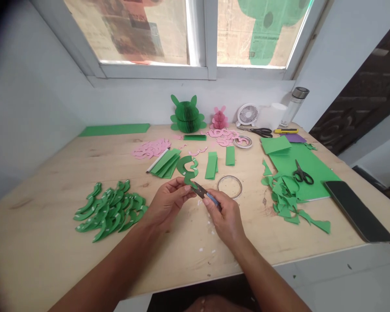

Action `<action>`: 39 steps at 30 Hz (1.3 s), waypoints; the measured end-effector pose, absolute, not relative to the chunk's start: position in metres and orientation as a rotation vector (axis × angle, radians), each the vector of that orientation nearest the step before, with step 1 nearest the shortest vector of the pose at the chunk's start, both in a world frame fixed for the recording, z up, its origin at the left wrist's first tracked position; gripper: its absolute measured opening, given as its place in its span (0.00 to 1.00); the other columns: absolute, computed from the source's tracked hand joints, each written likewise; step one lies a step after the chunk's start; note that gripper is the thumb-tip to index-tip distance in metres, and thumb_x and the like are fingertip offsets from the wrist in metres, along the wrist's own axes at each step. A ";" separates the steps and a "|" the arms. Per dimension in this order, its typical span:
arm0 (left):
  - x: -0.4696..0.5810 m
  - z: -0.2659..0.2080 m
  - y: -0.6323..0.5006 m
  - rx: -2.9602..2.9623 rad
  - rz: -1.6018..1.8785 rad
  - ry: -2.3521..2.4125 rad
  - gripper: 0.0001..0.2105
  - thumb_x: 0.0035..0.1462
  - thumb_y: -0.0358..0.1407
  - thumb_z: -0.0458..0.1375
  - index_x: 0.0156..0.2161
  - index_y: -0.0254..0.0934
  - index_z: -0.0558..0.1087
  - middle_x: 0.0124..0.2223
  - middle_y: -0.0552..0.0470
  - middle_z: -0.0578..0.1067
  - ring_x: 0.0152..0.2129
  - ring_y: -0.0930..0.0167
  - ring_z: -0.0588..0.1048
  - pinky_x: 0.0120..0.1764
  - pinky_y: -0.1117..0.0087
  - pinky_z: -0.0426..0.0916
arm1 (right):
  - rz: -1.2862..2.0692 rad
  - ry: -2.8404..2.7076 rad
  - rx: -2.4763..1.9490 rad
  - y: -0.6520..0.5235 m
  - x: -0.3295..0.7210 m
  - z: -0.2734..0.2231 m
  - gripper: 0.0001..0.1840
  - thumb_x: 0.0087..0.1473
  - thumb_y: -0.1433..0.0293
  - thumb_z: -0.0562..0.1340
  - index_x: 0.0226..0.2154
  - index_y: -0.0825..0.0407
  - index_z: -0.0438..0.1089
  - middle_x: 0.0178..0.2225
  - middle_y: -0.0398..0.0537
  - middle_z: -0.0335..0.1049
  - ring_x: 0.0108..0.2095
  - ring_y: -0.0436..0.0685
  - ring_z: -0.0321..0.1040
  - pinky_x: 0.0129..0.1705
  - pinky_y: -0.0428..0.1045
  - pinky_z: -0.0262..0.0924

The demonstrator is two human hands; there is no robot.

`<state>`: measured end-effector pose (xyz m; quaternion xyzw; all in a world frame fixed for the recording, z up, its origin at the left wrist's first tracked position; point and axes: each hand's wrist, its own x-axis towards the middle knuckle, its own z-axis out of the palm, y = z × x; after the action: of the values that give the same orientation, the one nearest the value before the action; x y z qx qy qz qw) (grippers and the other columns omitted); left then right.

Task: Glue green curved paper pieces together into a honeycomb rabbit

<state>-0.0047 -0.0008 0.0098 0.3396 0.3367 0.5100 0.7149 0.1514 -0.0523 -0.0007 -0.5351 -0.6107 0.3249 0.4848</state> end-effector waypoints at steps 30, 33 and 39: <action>-0.002 0.009 -0.001 0.731 1.141 0.779 0.09 0.37 0.30 0.68 0.27 0.32 0.75 0.27 0.51 0.77 0.24 0.74 0.73 0.33 0.72 0.68 | 0.431 -1.708 -1.346 -0.055 0.151 0.000 0.15 0.59 0.66 0.54 0.44 0.51 0.72 0.34 0.48 0.74 0.34 0.55 0.70 0.36 0.49 0.63; -0.002 0.009 -0.001 0.732 1.143 0.770 0.08 0.37 0.30 0.68 0.27 0.32 0.75 0.27 0.51 0.77 0.25 0.74 0.73 0.34 0.72 0.68 | 0.433 -1.694 -1.352 -0.055 0.151 -0.001 0.15 0.59 0.66 0.53 0.44 0.51 0.72 0.34 0.49 0.74 0.34 0.55 0.70 0.37 0.49 0.63; -0.002 0.010 -0.002 0.737 1.148 0.775 0.09 0.37 0.31 0.68 0.27 0.32 0.75 0.27 0.51 0.77 0.24 0.74 0.72 0.34 0.71 0.68 | 0.456 -1.687 -1.366 -0.056 0.152 -0.001 0.15 0.59 0.66 0.53 0.44 0.51 0.72 0.34 0.49 0.74 0.34 0.55 0.70 0.36 0.49 0.63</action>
<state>-0.0016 -0.0021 0.0101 0.3320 0.3488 0.5169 0.7077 0.1516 -0.0557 -0.0006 -0.5513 -0.6809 0.1840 0.4457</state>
